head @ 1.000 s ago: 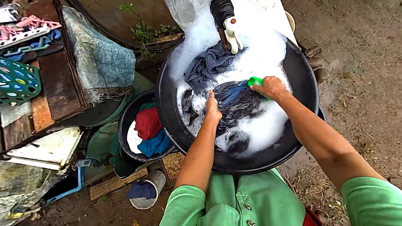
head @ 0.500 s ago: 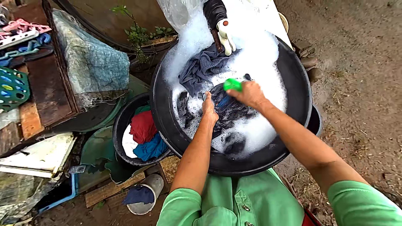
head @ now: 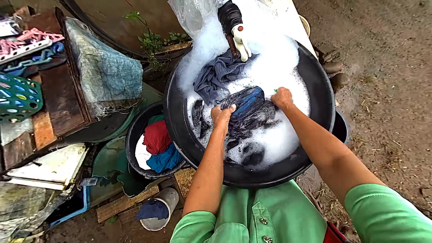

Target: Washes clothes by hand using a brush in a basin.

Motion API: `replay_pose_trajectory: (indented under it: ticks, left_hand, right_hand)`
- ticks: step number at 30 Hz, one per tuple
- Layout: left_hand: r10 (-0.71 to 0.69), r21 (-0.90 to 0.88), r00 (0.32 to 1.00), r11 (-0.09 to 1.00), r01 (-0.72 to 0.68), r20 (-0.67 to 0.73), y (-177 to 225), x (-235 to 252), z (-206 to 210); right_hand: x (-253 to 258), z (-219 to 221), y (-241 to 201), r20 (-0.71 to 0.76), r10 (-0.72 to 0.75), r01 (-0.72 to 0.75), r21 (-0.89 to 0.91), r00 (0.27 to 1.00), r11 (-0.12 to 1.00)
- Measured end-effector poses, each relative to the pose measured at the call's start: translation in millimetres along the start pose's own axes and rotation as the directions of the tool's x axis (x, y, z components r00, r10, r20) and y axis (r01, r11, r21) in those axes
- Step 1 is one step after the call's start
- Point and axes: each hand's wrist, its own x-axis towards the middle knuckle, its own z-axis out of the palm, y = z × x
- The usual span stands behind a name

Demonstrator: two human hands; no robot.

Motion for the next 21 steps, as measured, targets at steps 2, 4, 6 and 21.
replay_pose_trajectory:
  ticks: [2, 4, 6, 21]
  left_hand:
    - [-0.027, -0.137, 1.0, 0.99, 0.024, -0.016, 0.9, 1.1, -1.6]
    - [-0.134, -0.289, 0.991, 0.949, 0.127, -0.005, 2.2, 1.7, 1.6]
    - [-0.228, -0.37, 0.974, 0.903, 0.219, 0.02, 0.1, 4.6, 6.6]
    - [-0.34, -0.377, 0.94, 0.872, 0.312, -0.009, -3.1, 8.6, 12.7]
  right_hand:
    - [-3.0, -10.4, -7.8, -0.027, -0.012, 0.014, 0.054, 1.0, 0.998]
    - [-17.4, -19.5, -25.1, -0.061, -0.1, 0.107, 0.119, 0.993, 0.987]
    - [-43.5, -13.8, -46.6, -0.034, -0.281, 0.283, 0.142, 0.959, 0.949]
    - [-50.7, -1.4, -51.0, 0.082, -0.356, 0.358, -0.008, 0.931, 0.934]
